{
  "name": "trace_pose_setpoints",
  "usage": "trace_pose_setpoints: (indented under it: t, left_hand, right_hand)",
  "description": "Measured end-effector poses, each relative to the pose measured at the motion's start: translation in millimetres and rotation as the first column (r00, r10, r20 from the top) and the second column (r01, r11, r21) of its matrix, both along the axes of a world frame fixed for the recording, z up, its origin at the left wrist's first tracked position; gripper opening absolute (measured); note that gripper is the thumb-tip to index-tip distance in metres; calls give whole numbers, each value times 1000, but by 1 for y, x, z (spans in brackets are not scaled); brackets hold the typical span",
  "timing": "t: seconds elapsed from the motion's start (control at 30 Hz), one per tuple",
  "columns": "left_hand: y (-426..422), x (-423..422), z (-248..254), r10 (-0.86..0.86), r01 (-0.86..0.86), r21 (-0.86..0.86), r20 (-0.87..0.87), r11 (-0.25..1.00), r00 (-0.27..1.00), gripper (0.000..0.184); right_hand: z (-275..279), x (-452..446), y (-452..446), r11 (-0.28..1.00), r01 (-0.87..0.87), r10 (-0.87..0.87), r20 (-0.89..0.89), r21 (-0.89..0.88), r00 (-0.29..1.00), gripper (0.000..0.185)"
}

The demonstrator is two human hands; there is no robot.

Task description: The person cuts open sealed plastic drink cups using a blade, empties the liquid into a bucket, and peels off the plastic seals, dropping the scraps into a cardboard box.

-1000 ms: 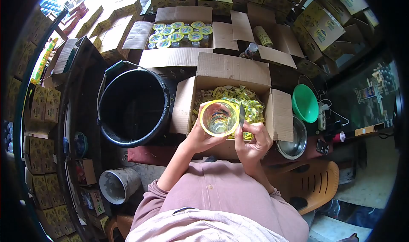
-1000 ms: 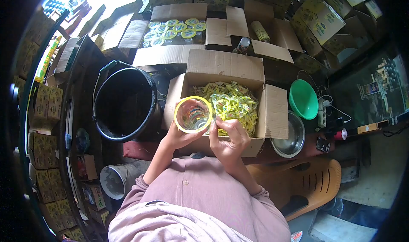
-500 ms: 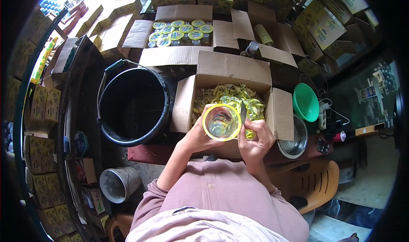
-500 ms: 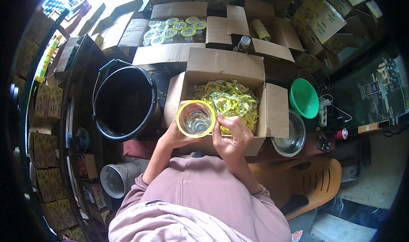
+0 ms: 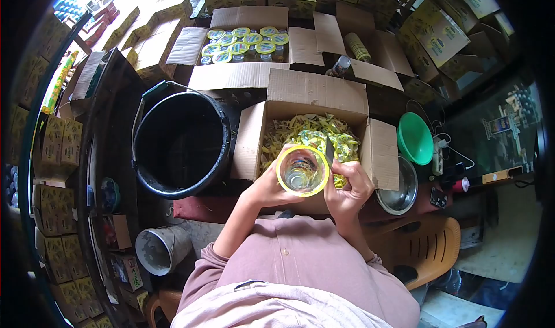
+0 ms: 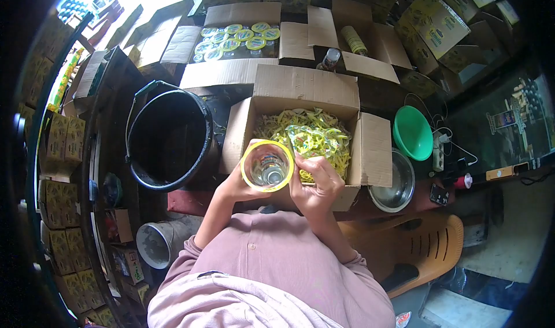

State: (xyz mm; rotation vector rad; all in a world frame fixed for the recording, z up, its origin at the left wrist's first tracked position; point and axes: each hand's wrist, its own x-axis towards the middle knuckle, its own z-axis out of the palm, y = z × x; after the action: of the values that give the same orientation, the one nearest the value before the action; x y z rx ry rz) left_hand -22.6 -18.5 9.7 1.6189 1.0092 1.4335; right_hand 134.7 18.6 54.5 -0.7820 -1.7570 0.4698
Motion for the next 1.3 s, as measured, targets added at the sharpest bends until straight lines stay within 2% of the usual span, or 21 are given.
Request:
trace_pose_setpoints:
  t: [0.1,0.17,0.27,0.37,0.47,0.57,0.7,0.77,0.9,1.0,1.1,1.13,1.27,1.3]
  left_hand:
    - [2,-2,-4,-26,27,-10,118,1000,993,76]
    - [2,-3,-1,-34,36,-22,93,999,995,74]
    - [0,0,-2,-80,82,-25,88,996,993,73]
    - [1,-1,-1,-82,83,-7,102,997,991,72]
    - [1,-4,8,-84,89,-41,104,995,991,71]
    - [1,1,7,-142,148,-35,140,988,980,69]
    - [1,-1,4,-121,131,-41,191,991,974,66]
    - [2,-5,10,-172,183,-54,164,982,971,66]
    - [5,-6,7,-264,279,-60,182,958,947,63]
    - [3,3,6,-174,191,-44,245,981,954,64]
    - [3,8,10,30,-28,-17,141,999,990,69]
    - [4,11,9,54,-44,-46,237,998,970,72]
    - [8,7,3,47,-56,62,131,997,990,70]
    - [8,7,3,49,-55,34,164,998,985,69]
  right_hand:
    - [1,1,-2,1000,-18,19,5,-20,1000,19]
    - [1,2,-5,999,-24,25,0,-45,1000,19]
    - [-2,0,0,999,-7,8,-9,35,1000,19]
    - [1,0,0,999,-17,17,5,38,1000,19]
    - [0,3,-3,998,-31,32,24,-49,999,21]
    - [-1,2,0,1000,-23,23,14,-16,1000,21]
    - [-1,3,-2,999,-31,31,14,-37,999,21]
    - [-1,4,-4,997,-39,39,6,-70,999,20]
    - [-3,3,-3,999,-40,40,17,-27,999,20]
    - [1,1,-3,1000,-25,25,15,-17,1000,20]
    - [6,-1,-3,1000,-6,6,17,11,1000,19]
    - [6,-2,-3,1000,5,-5,12,24,1000,19]
    - [6,-3,-6,1000,16,-16,-11,14,1000,17]
    - [7,-3,-6,999,19,-19,-3,29,1000,17]
